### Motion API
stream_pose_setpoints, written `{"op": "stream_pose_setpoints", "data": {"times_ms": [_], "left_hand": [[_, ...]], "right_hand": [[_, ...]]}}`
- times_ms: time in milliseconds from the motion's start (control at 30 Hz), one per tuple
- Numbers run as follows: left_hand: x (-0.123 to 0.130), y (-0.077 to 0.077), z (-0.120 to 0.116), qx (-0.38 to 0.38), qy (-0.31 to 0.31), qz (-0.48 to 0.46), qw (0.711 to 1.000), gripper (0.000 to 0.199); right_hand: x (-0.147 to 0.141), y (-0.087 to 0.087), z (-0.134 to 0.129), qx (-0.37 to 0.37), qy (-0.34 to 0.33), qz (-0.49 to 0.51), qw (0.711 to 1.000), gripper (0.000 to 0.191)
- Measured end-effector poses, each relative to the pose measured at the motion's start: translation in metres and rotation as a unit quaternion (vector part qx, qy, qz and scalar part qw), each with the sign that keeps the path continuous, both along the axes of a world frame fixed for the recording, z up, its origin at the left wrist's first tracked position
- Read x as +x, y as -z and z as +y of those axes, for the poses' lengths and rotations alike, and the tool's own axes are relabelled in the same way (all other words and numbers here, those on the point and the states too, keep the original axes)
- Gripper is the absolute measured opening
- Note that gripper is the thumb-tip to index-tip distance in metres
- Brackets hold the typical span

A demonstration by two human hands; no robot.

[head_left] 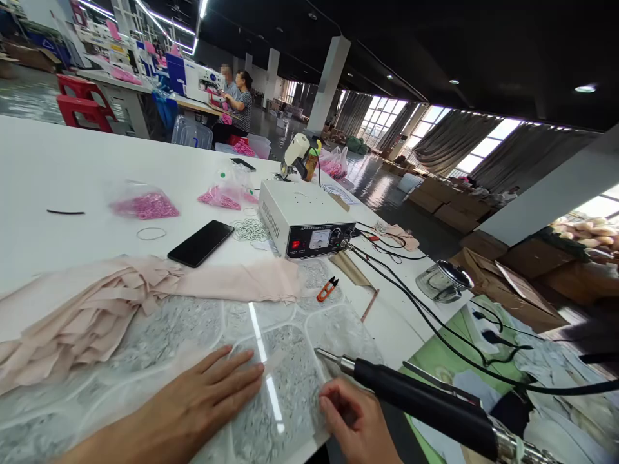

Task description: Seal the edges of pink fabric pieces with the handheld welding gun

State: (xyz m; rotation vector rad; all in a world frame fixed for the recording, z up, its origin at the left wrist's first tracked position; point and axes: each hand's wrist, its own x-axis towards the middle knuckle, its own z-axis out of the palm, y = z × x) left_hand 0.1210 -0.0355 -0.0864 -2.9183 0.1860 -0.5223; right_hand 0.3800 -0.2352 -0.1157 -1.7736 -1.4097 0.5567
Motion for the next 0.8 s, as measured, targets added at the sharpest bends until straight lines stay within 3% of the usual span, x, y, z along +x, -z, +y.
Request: {"op": "stream_pose_setpoints", "data": {"times_ms": [167,333,533,633,800], "left_hand": [[0.0,0.014,0.005,-0.014,0.011,-0.019,1.0,0.064],[-0.006,0.018,0.005,-0.026,0.01,0.01,1.0,0.065],[-0.008,0.018,0.003,-0.049,0.008,0.006,0.999,0.061],[-0.008,0.02,0.004,-0.031,0.007,0.01,0.999,0.062],[-0.004,0.028,0.006,-0.017,0.009,-0.023,1.0,0.049]], "right_hand": [[0.009,0.022,-0.016,-0.016,0.071,0.08,0.994,0.032],[0.006,0.021,-0.011,-0.029,0.079,0.105,0.991,0.033],[-0.006,0.019,-0.009,-0.007,0.16,0.14,0.977,0.042],[-0.005,0.018,-0.009,-0.025,0.16,0.154,0.975,0.044],[0.004,0.016,-0.01,-0.075,0.105,0.187,0.974,0.044]]}}
